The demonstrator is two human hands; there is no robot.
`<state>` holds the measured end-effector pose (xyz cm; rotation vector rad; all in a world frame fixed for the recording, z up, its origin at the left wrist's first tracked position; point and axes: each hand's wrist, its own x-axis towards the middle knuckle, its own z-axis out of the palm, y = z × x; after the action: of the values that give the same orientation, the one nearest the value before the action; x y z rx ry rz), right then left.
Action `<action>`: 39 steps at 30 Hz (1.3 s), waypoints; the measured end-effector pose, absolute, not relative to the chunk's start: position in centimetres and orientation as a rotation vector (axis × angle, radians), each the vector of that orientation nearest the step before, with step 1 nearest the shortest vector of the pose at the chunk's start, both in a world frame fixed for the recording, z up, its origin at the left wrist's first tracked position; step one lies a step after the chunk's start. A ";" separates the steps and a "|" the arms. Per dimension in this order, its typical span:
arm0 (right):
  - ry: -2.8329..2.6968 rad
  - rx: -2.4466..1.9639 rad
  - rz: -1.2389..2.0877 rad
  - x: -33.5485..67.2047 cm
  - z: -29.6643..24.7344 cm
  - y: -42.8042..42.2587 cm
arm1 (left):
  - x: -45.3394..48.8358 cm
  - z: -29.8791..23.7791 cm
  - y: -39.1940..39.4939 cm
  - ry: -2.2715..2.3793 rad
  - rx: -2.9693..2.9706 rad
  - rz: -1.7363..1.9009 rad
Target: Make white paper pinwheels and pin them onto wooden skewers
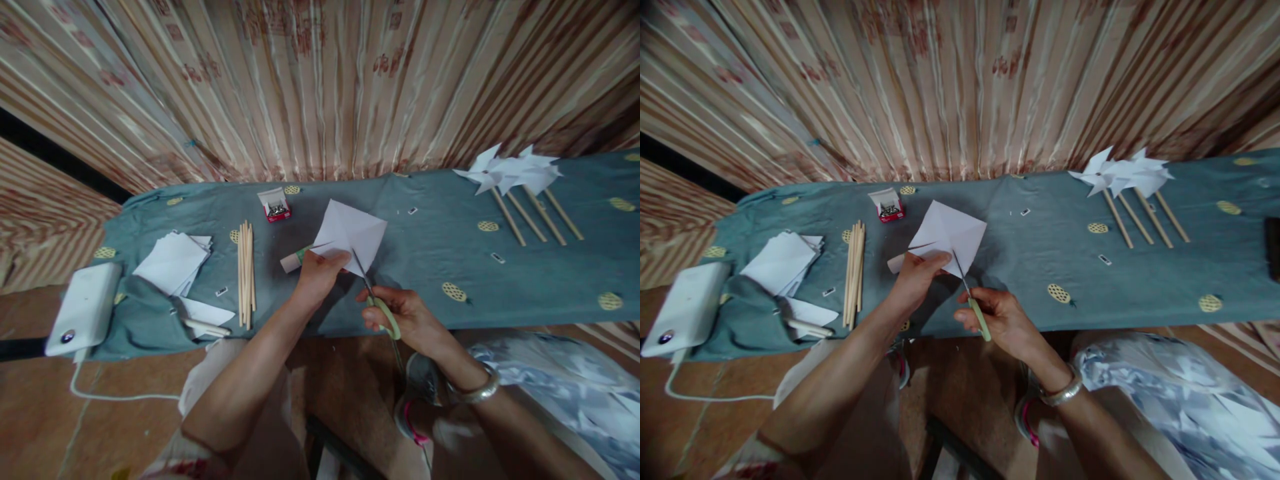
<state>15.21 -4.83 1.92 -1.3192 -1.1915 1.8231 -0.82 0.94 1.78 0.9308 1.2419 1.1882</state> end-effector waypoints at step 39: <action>-1.180 -1.319 1.780 15.0 1.3 -4.9 | -0.7 1.6 0.5 1.226 0.929 1.166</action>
<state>15.05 -4.87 1.27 -1.3190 -1.1796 1.7799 -0.71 0.53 1.60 0.9285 1.2261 1.1660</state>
